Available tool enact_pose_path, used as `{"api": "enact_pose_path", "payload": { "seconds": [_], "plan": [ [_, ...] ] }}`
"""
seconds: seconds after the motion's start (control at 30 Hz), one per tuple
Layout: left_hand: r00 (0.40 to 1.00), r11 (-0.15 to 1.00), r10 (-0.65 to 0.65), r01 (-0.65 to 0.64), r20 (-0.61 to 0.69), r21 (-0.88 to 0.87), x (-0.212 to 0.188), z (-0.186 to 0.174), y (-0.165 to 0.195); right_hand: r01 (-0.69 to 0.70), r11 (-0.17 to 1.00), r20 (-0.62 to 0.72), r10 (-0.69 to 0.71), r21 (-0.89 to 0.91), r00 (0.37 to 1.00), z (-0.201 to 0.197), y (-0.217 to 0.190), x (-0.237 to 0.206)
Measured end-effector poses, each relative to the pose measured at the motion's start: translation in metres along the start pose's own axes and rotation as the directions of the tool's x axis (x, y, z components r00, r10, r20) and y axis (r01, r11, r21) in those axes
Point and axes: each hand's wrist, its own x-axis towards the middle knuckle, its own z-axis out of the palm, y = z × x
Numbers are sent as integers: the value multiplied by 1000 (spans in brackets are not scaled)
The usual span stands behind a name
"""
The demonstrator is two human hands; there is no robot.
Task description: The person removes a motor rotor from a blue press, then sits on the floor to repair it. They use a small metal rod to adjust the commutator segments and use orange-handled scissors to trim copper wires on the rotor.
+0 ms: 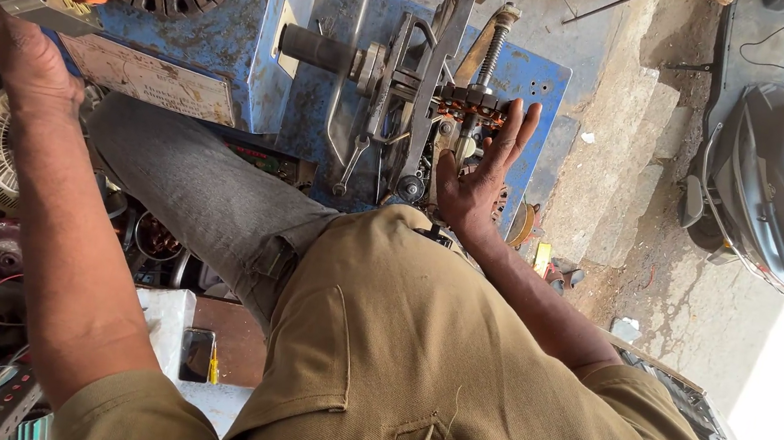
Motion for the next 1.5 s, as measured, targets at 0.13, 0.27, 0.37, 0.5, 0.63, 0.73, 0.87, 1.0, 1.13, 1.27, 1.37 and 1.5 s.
{"api": "enact_pose_path", "payload": {
  "seconds": [0.13,0.27,0.37,0.5,0.63,0.73,0.87,1.0,1.13,1.27,1.37,1.5],
  "plan": [
    [998,998,45,-43,-39,50,1,3,1,-17,1000,16,17,-5,1000,-1,3,-1],
    [999,998,-28,29,-25,49,2,4,4,-32,999,27,32,-17,999,-2,4,-1],
    [999,996,-32,35,-38,88,1,6,6,-18,1000,33,18,9,999,-2,4,-1],
    [998,996,16,-10,-64,89,1,8,10,-4,1000,25,4,6,1000,-2,4,-1],
    [999,999,-42,42,-7,-5,2,8,11,-6,1000,10,6,-6,1000,-1,4,0],
    [997,997,-69,68,-32,-30,3,9,13,3,1000,-5,-3,-19,1000,0,3,0],
    [993,994,-102,99,-63,-43,3,11,15,35,999,-16,-35,-9,999,0,1,1],
    [997,995,-73,71,-34,-63,3,11,16,38,999,-11,-38,1,999,-1,1,1],
    [998,994,-58,57,-11,-97,3,11,14,56,998,-21,-56,12,998,0,3,1],
    [999,992,-52,52,1,-118,2,9,13,74,996,-28,-73,41,997,2,5,2],
    [999,990,-54,53,-2,-130,2,9,13,81,996,-26,-81,20,996,1,5,2],
    [998,995,-64,62,-21,-83,3,10,14,65,998,-29,-65,22,997,1,4,2]
  ]
}}
